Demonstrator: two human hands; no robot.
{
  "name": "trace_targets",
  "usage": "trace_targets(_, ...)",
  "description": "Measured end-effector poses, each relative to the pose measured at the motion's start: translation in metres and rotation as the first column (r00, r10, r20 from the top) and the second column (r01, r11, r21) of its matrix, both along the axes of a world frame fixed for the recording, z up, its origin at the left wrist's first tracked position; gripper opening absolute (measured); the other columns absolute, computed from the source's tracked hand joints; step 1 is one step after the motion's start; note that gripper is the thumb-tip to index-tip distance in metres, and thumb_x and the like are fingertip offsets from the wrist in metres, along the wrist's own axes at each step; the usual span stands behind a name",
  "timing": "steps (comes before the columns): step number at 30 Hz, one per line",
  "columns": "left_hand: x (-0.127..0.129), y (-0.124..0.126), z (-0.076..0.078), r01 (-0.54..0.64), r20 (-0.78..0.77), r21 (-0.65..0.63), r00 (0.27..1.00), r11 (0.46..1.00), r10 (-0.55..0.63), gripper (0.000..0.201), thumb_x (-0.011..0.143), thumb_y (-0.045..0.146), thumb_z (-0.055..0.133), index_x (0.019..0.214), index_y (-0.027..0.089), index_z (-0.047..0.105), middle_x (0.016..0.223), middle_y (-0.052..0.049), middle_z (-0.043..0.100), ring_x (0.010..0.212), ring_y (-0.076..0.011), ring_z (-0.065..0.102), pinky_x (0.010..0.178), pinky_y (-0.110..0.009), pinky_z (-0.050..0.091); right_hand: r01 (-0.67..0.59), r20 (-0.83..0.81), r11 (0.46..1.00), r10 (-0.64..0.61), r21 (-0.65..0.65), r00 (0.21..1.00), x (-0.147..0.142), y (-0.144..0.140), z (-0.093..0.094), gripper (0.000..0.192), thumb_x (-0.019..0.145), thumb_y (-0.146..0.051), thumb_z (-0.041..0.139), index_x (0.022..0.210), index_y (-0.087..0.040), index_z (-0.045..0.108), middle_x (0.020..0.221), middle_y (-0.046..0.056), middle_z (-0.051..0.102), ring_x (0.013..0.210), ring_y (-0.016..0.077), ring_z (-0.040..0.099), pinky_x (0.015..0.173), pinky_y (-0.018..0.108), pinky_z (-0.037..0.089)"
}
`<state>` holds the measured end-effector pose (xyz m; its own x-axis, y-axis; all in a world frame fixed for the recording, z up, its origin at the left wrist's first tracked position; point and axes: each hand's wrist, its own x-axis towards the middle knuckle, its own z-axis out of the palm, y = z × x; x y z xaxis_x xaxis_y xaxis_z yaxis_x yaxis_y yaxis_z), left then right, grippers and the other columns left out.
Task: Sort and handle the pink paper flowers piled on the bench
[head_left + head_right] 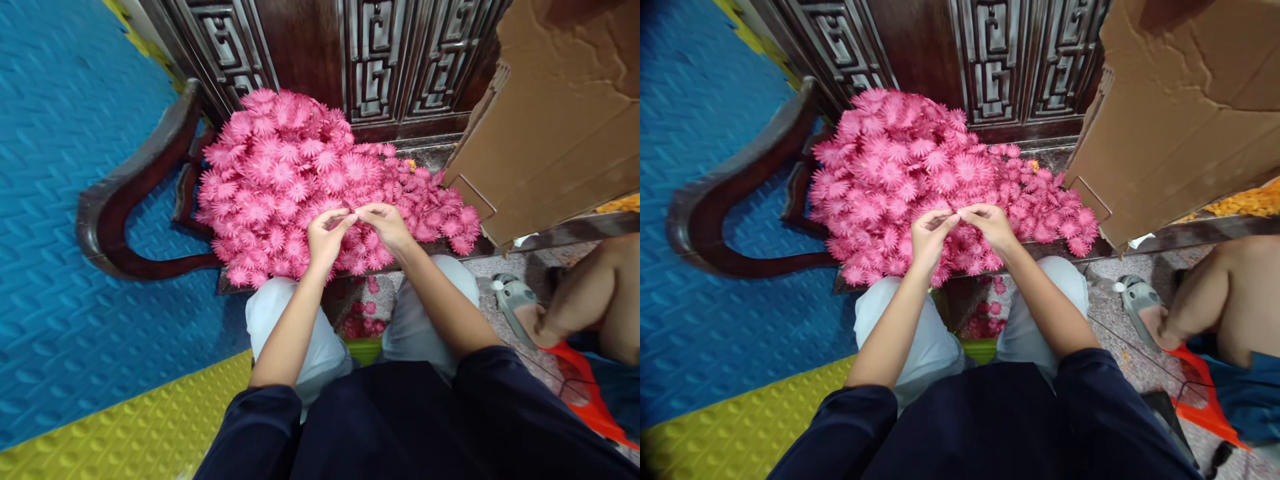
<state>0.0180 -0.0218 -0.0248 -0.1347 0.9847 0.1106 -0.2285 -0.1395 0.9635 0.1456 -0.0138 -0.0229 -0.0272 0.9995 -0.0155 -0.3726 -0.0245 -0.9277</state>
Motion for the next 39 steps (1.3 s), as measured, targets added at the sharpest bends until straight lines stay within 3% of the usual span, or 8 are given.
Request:
trace_targets(6,0.010,0.001,-0.004,-0.002,0.154,-0.024,0.988,1.000,0.006,0.028,0.049,0.037,0.085,0.065,0.019,0.071,0.069,0.001,0.070,0.068,-0.0112,0.064,0.072,-0.025,0.052,-0.084,-0.093,0.995,0.078,-0.054,0.993,0.001,0.001,0.001,0.024,0.047,-0.036,0.083,0.063,-0.022,0.071,0.059,-0.005,0.064,0.058,0.0072,0.051,0.066,0.025,0.043)
trace_targets(14,-0.002,0.007,-0.014,0.150,0.242,-0.029,0.960,0.988,-0.138,0.023,0.051,0.036,0.084,0.064,0.022,0.072,0.079,0.001,0.068,0.083,-0.0116,0.062,0.090,-0.029,0.046,-0.182,-0.202,0.978,0.159,-0.105,0.966,-0.002,-0.003,0.002,0.026,0.050,-0.035,0.083,0.067,-0.020,0.071,0.064,-0.005,0.065,0.063,0.0062,0.055,0.067,0.022,0.045)
trace_targets(18,-0.006,0.008,-0.010,0.185,0.232,-0.029,0.957,0.982,-0.174,0.023,0.050,0.036,0.085,0.064,0.022,0.072,0.079,0.001,0.067,0.081,-0.0123,0.061,0.087,-0.029,0.045,-0.223,-0.265,0.965,0.181,-0.139,0.947,-0.002,-0.004,0.002,0.025,0.052,-0.034,0.083,0.067,-0.020,0.068,0.063,-0.005,0.065,0.063,0.0068,0.057,0.070,0.022,0.047)
trace_targets(23,-0.007,0.007,-0.008,0.181,0.108,0.010,0.977,0.983,-0.182,0.018,0.063,0.035,0.076,0.073,0.021,0.073,0.082,-0.001,0.068,0.087,-0.0142,0.060,0.088,-0.029,0.044,-0.209,-0.295,0.967,0.160,-0.143,0.942,-0.002,-0.003,0.003,0.025,0.050,-0.031,0.084,0.063,-0.019,0.067,0.058,-0.005,0.062,0.061,0.0066,0.056,0.069,0.022,0.049)
trace_targets(27,-0.005,0.006,-0.006,0.075,-0.002,0.066,0.997,0.995,-0.075,0.011,0.063,0.029,0.073,0.063,0.019,0.068,0.072,0.001,0.064,0.076,-0.0124,0.058,0.077,-0.025,0.045,-0.216,-0.278,0.967,0.172,-0.134,0.945,-0.004,-0.004,0.002,0.022,0.053,-0.030,0.082,0.065,-0.019,0.068,0.062,-0.004,0.063,0.065,0.0074,0.057,0.072,0.023,0.050)
trace_targets(34,-0.005,0.005,-0.003,0.065,-0.045,0.064,0.997,0.996,-0.062,0.011,0.062,0.026,0.073,0.063,0.018,0.066,0.069,0.002,0.063,0.069,-0.0109,0.057,0.069,-0.023,0.044,-0.164,-0.157,0.984,0.152,-0.065,0.976,-0.005,-0.007,0.004,0.025,0.056,-0.037,0.079,0.069,-0.021,0.066,0.066,-0.005,0.061,0.065,0.0072,0.054,0.070,0.022,0.047)
trace_targets(39,-0.006,0.005,-0.003,0.092,-0.008,0.054,0.996,0.994,-0.092,0.016,0.060,0.029,0.077,0.064,0.018,0.066,0.068,0.002,0.063,0.068,-0.0109,0.057,0.068,-0.023,0.044,-0.004,0.055,0.997,0.000,0.074,0.998,-0.008,-0.008,0.003,0.028,0.052,-0.031,0.082,0.074,-0.022,0.066,0.081,-0.004,0.063,0.079,0.0101,0.058,0.080,0.024,0.046)
